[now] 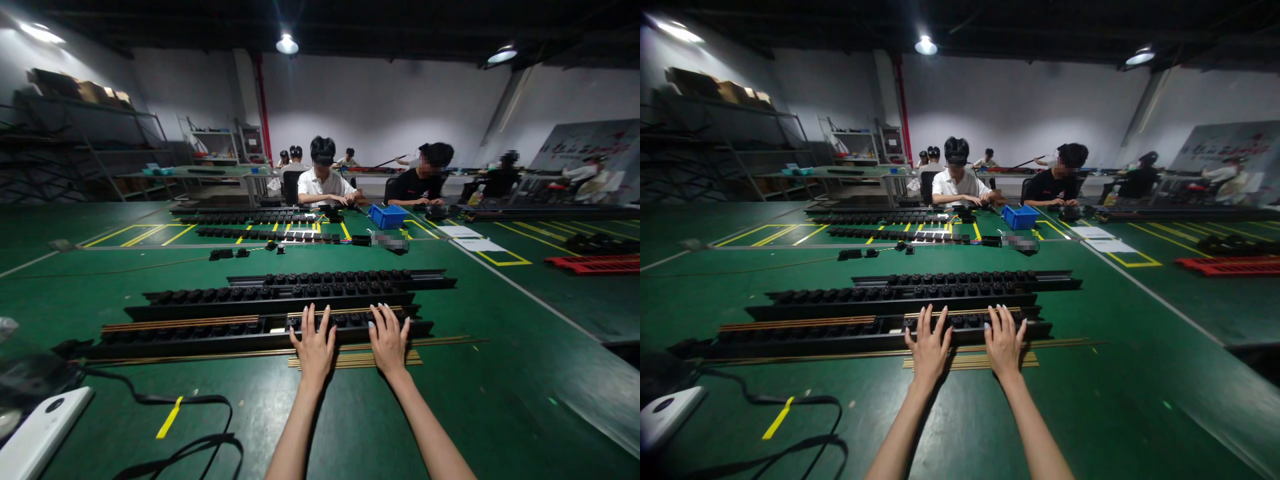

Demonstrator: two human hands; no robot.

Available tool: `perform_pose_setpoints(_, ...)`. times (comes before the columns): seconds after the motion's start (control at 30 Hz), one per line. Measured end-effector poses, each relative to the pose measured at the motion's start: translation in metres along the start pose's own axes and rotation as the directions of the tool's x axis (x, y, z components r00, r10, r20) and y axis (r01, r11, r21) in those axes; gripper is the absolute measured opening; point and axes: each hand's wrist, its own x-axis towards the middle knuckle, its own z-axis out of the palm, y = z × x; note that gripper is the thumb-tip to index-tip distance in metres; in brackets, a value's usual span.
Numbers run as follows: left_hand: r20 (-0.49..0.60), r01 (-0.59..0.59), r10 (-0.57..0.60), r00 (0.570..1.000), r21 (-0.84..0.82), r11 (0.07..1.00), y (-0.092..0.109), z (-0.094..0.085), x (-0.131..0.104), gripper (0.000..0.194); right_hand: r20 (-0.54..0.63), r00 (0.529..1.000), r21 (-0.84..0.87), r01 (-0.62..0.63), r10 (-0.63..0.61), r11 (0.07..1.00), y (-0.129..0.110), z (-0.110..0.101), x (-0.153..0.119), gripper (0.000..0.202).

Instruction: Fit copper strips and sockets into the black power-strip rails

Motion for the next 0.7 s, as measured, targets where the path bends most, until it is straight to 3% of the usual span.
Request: perform_pose_setpoints(0.7,0.013,0.011,-0.012,1.000,0.043,0.999,0.000,0.001,0.000,0.048,-0.001,0.990,-0.024,-0.140,0.140,0.990,0.018,0.002,-0.001,0.045)
